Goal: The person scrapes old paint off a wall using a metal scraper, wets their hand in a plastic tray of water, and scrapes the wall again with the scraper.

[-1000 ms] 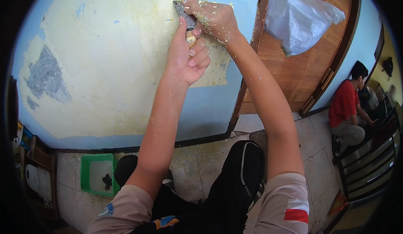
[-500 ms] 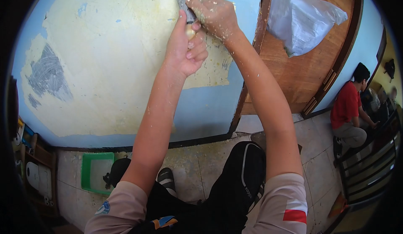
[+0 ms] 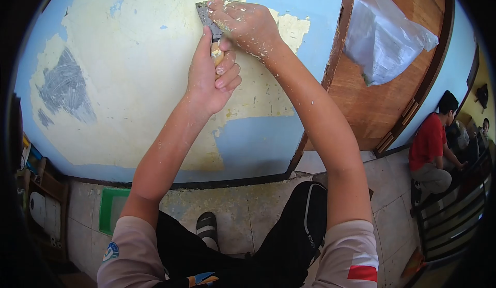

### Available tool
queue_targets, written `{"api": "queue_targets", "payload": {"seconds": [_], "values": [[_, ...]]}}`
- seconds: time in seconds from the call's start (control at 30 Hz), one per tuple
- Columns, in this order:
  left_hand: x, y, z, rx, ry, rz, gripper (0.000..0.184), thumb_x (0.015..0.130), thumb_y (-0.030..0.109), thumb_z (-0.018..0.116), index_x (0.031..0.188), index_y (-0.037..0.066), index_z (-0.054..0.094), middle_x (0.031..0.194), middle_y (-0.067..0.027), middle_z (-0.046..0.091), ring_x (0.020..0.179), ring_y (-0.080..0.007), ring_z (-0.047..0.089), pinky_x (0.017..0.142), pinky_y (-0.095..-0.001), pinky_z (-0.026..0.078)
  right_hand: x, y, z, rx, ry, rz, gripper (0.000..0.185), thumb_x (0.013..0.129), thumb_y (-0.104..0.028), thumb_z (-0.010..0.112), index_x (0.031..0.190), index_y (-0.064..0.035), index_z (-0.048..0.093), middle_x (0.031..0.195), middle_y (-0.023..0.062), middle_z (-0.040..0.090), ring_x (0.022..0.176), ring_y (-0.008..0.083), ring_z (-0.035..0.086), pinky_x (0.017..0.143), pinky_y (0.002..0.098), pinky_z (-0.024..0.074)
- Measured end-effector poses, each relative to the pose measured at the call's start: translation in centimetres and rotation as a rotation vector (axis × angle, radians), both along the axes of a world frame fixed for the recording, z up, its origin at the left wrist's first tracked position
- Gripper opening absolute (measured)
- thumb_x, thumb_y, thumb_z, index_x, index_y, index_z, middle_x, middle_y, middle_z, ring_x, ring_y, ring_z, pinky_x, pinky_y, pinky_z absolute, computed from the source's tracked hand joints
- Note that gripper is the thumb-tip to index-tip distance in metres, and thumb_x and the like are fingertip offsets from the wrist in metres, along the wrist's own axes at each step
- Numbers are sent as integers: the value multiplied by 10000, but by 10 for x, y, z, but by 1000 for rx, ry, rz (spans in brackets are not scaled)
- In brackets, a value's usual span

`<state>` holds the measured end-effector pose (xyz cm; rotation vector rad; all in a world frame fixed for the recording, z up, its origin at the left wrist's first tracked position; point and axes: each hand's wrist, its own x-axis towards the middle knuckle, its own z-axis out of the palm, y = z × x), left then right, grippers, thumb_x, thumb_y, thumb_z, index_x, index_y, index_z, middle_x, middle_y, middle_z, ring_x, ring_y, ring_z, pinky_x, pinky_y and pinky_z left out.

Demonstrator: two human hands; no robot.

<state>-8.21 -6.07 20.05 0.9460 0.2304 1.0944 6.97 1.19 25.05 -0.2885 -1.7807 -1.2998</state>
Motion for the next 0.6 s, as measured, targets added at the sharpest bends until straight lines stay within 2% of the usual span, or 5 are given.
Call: {"api": "queue_targets", "payload": {"seconds": [0.27, 0.47, 0.6], "values": [[-24, 2, 13, -21, -22, -69, 478, 1049, 612, 373, 848, 190, 475, 502, 66, 279, 365, -87, 183, 380, -269, 154, -24, -4, 10, -89, 54, -72, 437, 743, -34, 744, 1172, -93, 689, 1109, 72, 758, 934, 244, 756, 685, 310, 617], [-18, -3, 24, -71, -77, -86, 486, 1040, 624, 389, 845, 189, 485, 503, 64, 278, 367, -86, 175, 381, -262, 139, -20, -4, 24, -82, 9, -73, 415, 783, -51, 722, 1191, -116, 689, 1085, 78, 762, 861, 231, 756, 662, 290, 603], [-21, 9, 35, -7, -151, -137, 486, 1045, 617, 384, 846, 187, 490, 504, 62, 286, 365, -85, 181, 377, -262, 146, -26, -3, 39, -59, 47, -70, 393, 820, -53, 706, 1206, -127, 688, 1078, 73, 763, 824, 219, 750, 652, 279, 597]]}}
